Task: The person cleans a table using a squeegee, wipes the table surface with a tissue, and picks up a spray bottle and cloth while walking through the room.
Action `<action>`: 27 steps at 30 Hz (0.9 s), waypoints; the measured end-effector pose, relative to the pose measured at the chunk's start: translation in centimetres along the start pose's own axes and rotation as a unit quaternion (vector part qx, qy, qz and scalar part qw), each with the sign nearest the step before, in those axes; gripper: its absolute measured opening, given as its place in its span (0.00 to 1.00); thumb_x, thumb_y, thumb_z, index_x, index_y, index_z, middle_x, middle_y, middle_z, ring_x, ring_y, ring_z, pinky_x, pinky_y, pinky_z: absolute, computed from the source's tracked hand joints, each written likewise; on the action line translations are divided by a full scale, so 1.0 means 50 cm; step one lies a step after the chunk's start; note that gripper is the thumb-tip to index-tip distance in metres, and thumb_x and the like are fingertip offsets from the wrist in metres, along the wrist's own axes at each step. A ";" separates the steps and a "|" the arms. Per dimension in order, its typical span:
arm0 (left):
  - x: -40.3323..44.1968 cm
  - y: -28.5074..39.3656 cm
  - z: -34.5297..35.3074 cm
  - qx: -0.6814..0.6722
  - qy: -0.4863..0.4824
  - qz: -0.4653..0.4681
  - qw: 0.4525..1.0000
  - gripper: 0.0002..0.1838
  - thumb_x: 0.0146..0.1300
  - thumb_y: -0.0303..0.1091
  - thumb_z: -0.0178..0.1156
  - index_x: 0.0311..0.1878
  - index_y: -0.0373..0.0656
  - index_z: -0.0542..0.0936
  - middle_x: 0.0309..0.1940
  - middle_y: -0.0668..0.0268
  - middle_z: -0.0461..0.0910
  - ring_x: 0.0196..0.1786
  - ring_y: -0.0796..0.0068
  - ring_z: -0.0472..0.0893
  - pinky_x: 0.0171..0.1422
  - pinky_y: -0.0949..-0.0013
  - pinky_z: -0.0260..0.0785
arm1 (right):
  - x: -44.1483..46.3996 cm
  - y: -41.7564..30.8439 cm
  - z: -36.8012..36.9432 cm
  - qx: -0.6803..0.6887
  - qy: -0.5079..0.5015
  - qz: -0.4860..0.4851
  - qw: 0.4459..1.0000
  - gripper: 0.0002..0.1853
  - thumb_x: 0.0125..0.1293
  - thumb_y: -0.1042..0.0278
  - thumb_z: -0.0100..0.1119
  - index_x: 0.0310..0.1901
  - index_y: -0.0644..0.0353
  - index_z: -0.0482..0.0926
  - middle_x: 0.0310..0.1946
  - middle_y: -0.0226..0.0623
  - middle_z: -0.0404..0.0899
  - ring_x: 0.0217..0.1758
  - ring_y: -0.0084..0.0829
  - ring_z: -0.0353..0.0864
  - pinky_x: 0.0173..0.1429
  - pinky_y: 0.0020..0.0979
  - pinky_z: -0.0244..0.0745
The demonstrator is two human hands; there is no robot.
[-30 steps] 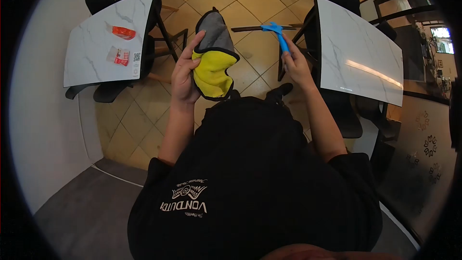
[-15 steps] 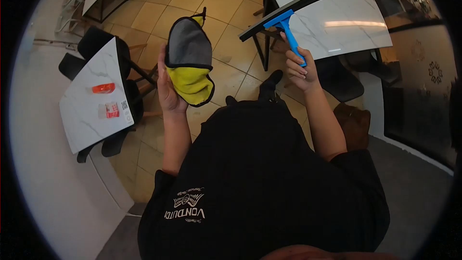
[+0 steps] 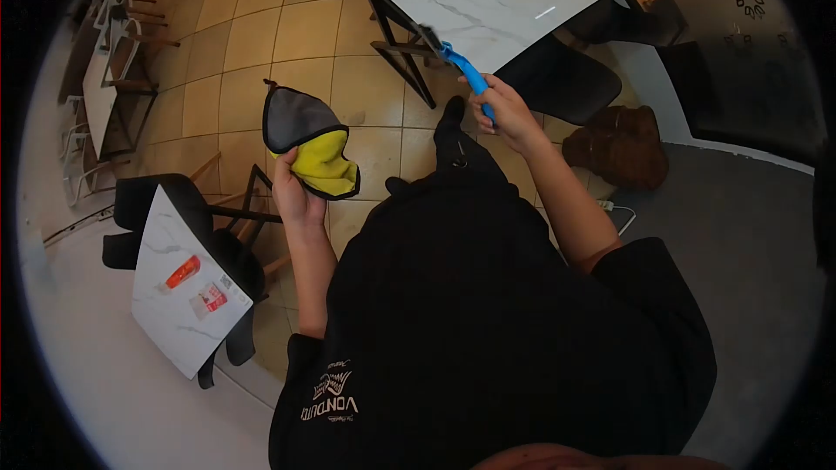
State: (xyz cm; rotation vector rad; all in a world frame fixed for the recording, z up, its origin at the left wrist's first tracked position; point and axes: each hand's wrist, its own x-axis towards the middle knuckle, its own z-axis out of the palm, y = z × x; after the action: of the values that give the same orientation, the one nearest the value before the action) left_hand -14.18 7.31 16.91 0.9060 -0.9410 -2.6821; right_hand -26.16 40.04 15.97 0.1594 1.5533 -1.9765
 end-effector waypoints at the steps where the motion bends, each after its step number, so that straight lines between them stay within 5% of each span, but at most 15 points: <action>1: 0.015 -0.006 0.008 0.005 -0.001 -0.005 1.000 0.16 0.69 0.31 0.53 0.56 0.33 0.77 0.50 0.57 0.84 0.47 0.65 0.84 0.52 0.69 0.76 | 0.009 -0.006 -0.025 -0.013 0.039 -0.012 0.999 0.19 0.76 0.66 0.44 0.64 0.61 0.69 0.27 0.29 0.70 0.18 0.17 0.62 0.21 0.20 0.58; 4: 0.064 -0.032 0.024 0.019 0.007 -0.022 1.000 0.16 0.69 0.31 0.52 0.56 0.34 0.77 0.50 0.57 0.84 0.48 0.66 0.84 0.54 0.69 0.75 | 0.043 -0.018 -0.113 -0.060 0.151 -0.037 0.986 0.16 0.76 0.65 0.47 0.60 0.62 0.72 0.31 0.31 0.74 0.23 0.19 0.67 0.26 0.21 0.62; 9: 0.134 -0.062 0.075 0.039 0.065 -0.035 0.996 0.17 0.69 0.31 0.52 0.57 0.34 0.76 0.51 0.58 0.83 0.49 0.66 0.84 0.56 0.68 0.74 | 0.160 -0.029 -0.263 -0.170 0.177 -0.134 0.960 0.18 0.75 0.63 0.51 0.60 0.63 0.72 0.32 0.34 0.77 0.29 0.23 0.74 0.33 0.24 0.68; 14: 0.179 -0.094 0.147 0.054 0.107 -0.078 0.990 0.17 0.69 0.32 0.52 0.57 0.35 0.76 0.52 0.58 0.83 0.51 0.67 0.83 0.58 0.68 0.72 | 0.329 -0.034 -0.400 -0.366 0.218 -0.097 0.899 0.19 0.74 0.59 0.51 0.60 0.61 0.73 0.34 0.41 0.82 0.34 0.32 0.79 0.40 0.31 0.74; 21: 0.142 -0.118 0.231 0.080 0.179 -0.067 0.978 0.20 0.69 0.34 0.54 0.61 0.36 0.75 0.56 0.59 0.81 0.55 0.67 0.81 0.62 0.69 0.69 | 0.534 -0.120 -0.331 -0.481 0.082 -0.109 0.866 0.18 0.75 0.58 0.52 0.62 0.52 0.75 0.31 0.40 0.81 0.31 0.36 0.77 0.39 0.34 0.73; 27: 0.117 -0.118 0.300 0.078 0.196 -0.017 0.977 0.24 0.70 0.41 0.52 0.64 0.39 0.73 0.58 0.59 0.80 0.59 0.67 0.79 0.64 0.67 0.68 | 0.729 -0.177 -0.287 -0.413 0.082 -0.206 0.883 0.21 0.71 0.61 0.54 0.63 0.56 0.74 0.32 0.41 0.82 0.32 0.37 0.78 0.41 0.35 0.74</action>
State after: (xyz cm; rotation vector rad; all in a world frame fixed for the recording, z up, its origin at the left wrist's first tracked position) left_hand -27.47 17.78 19.71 1.4280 -1.0527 -2.3448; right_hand -64.03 40.14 2.65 -0.3949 2.5655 -1.4109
